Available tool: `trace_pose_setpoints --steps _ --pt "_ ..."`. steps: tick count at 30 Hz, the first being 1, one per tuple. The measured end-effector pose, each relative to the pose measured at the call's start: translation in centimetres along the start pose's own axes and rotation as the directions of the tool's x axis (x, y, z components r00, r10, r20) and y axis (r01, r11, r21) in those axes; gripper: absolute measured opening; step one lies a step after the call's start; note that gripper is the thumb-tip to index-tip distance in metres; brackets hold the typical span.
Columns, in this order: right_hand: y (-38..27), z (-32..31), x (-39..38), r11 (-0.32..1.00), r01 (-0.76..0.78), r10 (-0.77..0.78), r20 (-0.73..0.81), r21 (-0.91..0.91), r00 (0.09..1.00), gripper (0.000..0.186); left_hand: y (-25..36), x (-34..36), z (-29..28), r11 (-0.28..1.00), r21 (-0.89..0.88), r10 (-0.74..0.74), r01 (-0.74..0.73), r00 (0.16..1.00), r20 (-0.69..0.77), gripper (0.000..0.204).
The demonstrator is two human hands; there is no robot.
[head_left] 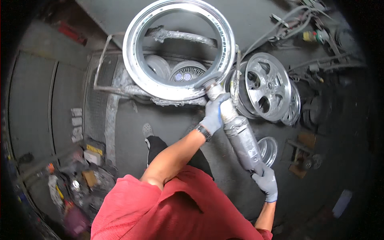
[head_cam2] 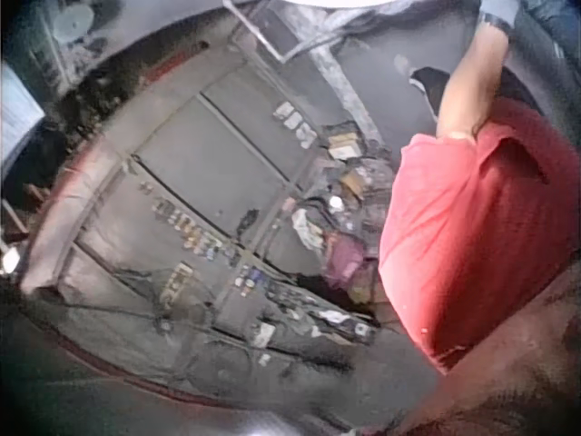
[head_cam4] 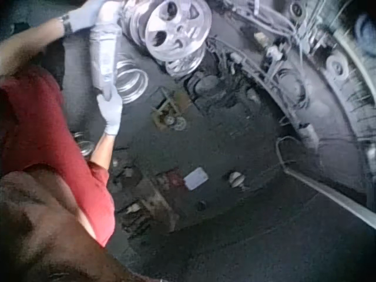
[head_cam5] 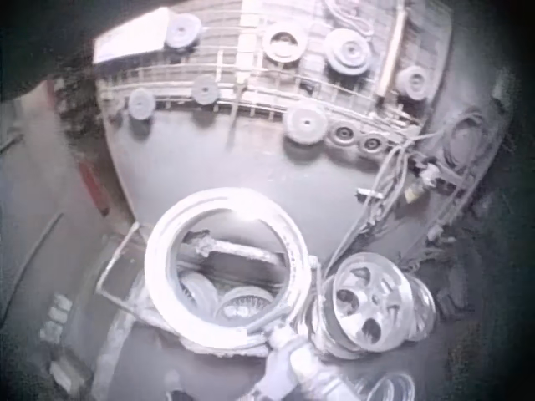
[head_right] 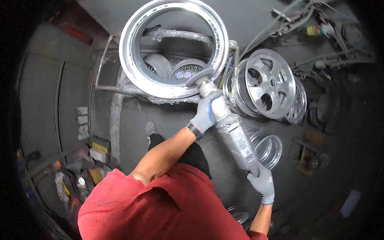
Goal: The person uses an angle grinder to smooth the surface of a metal wheel rim. They hold the rim steady with one hand while operating the tool with the other, moving the grinder along the rim's edge and inner surface to remove material and create a uniform finish.
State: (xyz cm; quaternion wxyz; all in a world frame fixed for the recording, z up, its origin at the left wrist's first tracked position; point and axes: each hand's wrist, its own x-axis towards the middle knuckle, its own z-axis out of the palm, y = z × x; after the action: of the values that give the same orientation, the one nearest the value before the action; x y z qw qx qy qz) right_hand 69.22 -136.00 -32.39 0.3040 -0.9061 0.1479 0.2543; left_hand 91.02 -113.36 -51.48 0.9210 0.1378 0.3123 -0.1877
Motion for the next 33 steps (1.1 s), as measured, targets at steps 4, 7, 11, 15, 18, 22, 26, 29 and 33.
trace_pose_setpoints --steps 4,7,11,15,18,22,26,29,33 --pt "-0.4 -5.1 2.1 0.993 0.028 -0.036 -0.063 -0.118 0.997 0.035 -0.9 0.6 4.7 0.99 -0.13 -0.032 0.048 0.992 0.126 0.024" --pt "-2.5 -6.4 2.3 0.989 0.025 -0.031 -0.042 -0.144 0.999 0.032 -1.0 1.6 4.7 0.989 -0.15 0.012 0.011 0.989 0.149 0.026" --pt "-3.7 -4.1 -0.1 0.985 0.011 -0.019 -0.047 -0.17 0.999 0.035 0.2 -0.4 3.5 0.988 -0.14 -0.051 0.068 0.992 0.119 0.025" --pt "-5.0 1.6 -3.4 0.99 -0.138 0.138 0.013 -0.04 0.99 0.038 2.2 -2.9 0.5 0.995 -0.068 -0.065 0.068 0.996 0.057 0.025" --pt "-5.6 6.5 -5.4 0.969 -0.224 0.214 0.104 0.101 0.971 0.035 4.2 -3.4 -3.8 0.995 0.08 -0.06 0.057 0.998 0.026 0.025" --pt "-7.6 12.8 -7.1 0.93 -0.223 0.172 0.19 0.292 0.967 0.032 8.6 -6.4 -6.4 0.969 0.238 -0.031 0.06 0.992 -0.124 0.027" --pt "-7.6 15.6 -7.5 0.851 -0.282 0.174 0.269 0.443 0.947 0.032 10.6 -7.0 -7.3 0.939 0.336 -0.015 0.071 0.986 -0.167 0.027" --pt "-8.1 13.5 -7.2 0.853 -0.333 0.219 0.305 0.402 0.927 0.031 9.8 -7.1 -6.6 0.95 0.303 -0.025 0.069 0.989 -0.145 0.026" --pt "-7.1 7.1 -5.8 0.901 -0.34 0.274 0.256 0.268 0.927 0.03 5.8 -5.4 -3.2 0.976 0.211 -0.027 0.054 0.991 -0.13 0.022"
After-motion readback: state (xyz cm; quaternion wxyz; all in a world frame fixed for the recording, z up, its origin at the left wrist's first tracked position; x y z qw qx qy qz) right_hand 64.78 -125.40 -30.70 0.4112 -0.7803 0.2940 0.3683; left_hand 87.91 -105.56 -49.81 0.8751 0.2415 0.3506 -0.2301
